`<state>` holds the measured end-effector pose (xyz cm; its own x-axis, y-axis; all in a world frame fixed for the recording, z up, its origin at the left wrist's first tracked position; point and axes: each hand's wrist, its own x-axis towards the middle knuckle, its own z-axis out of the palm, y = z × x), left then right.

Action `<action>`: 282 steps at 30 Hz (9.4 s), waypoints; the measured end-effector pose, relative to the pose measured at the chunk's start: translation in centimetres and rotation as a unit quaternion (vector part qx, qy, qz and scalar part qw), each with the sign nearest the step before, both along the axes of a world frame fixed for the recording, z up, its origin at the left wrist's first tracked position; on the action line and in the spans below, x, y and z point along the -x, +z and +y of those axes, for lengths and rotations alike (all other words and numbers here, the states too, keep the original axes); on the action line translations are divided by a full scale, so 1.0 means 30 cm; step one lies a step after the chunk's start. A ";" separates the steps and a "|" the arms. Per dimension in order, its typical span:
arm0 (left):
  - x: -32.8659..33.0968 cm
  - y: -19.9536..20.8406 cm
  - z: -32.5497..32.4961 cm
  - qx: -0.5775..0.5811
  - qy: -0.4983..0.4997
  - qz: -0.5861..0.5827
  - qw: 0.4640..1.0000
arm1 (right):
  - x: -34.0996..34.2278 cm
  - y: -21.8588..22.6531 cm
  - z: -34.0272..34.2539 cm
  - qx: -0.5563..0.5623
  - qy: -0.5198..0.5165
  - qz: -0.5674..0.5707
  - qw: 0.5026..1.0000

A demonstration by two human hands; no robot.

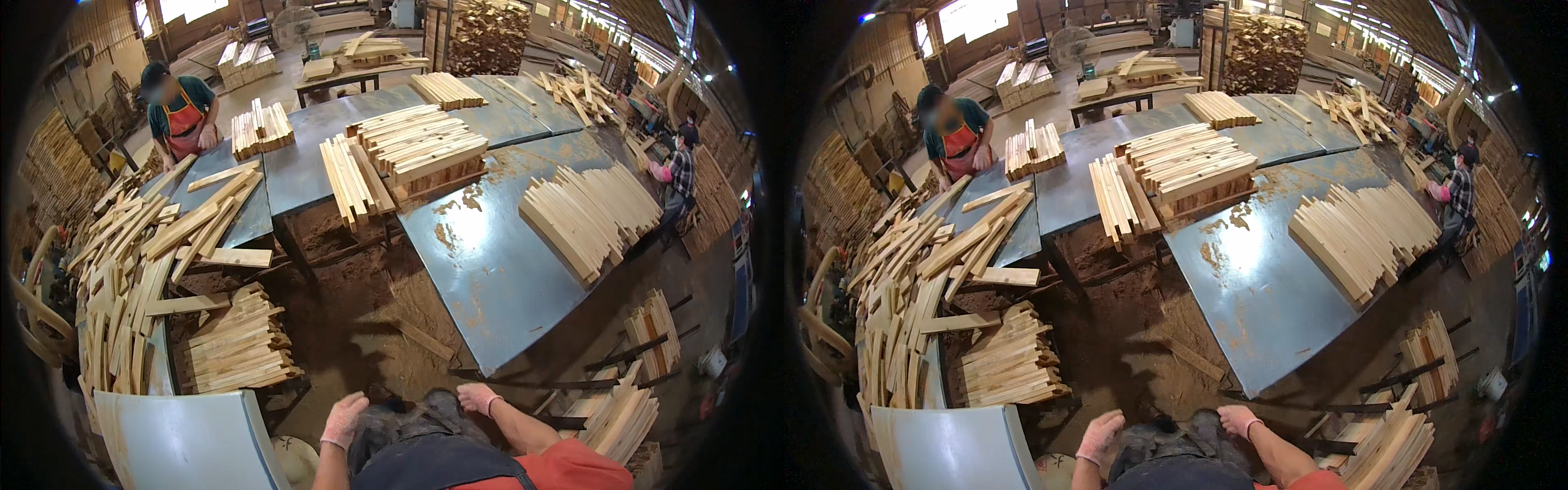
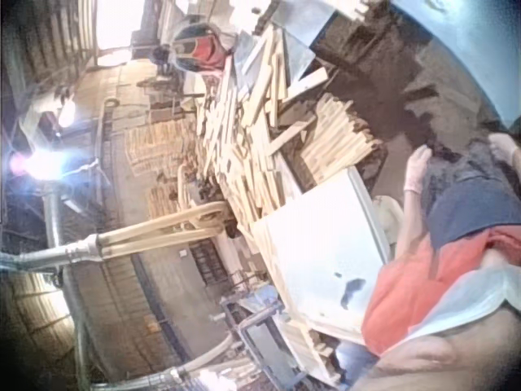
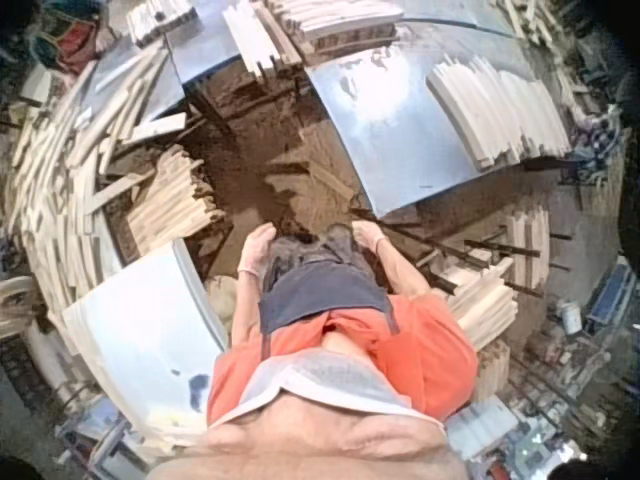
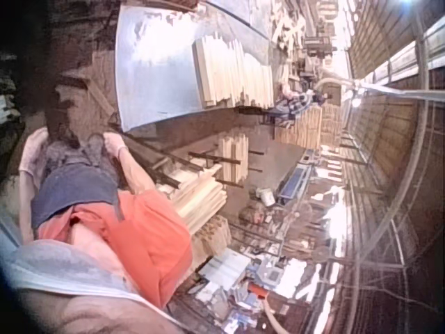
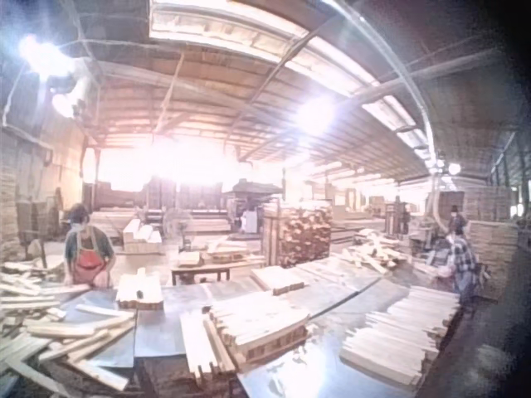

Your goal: The person gathers loose wooden planks from a metal table and stacks them into neat piles. They then lift the stacks and place them onto a conveyor belt system. The process is repeated continuously with new batches of planks.

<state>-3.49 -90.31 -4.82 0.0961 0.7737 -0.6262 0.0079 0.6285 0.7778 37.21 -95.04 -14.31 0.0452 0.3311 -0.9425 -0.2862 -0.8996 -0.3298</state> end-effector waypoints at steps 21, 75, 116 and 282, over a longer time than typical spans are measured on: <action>0.156 -0.046 1.415 0.137 0.047 -0.049 0.988 | 0.296 0.009 2.292 -0.270 0.124 -0.377 0.877; 0.263 0.559 0.773 -0.197 0.592 -0.074 0.778 | 1.433 0.874 1.564 -0.420 0.489 0.219 0.732; 0.935 0.644 -2.340 0.399 0.607 0.497 0.475 | 2.488 0.955 -1.114 -0.512 0.833 0.106 0.180; -1.108 -0.652 1.066 -0.022 0.157 -0.135 0.978 | -1.608 -0.115 1.257 -0.242 -0.002 -0.028 0.970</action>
<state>29.75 -58.33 -24.37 0.0077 0.8170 -0.5765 -0.3900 0.5334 0.7506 85.46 -57.33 -17.77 0.0938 0.7336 -0.6731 -0.2595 -0.6347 -0.7279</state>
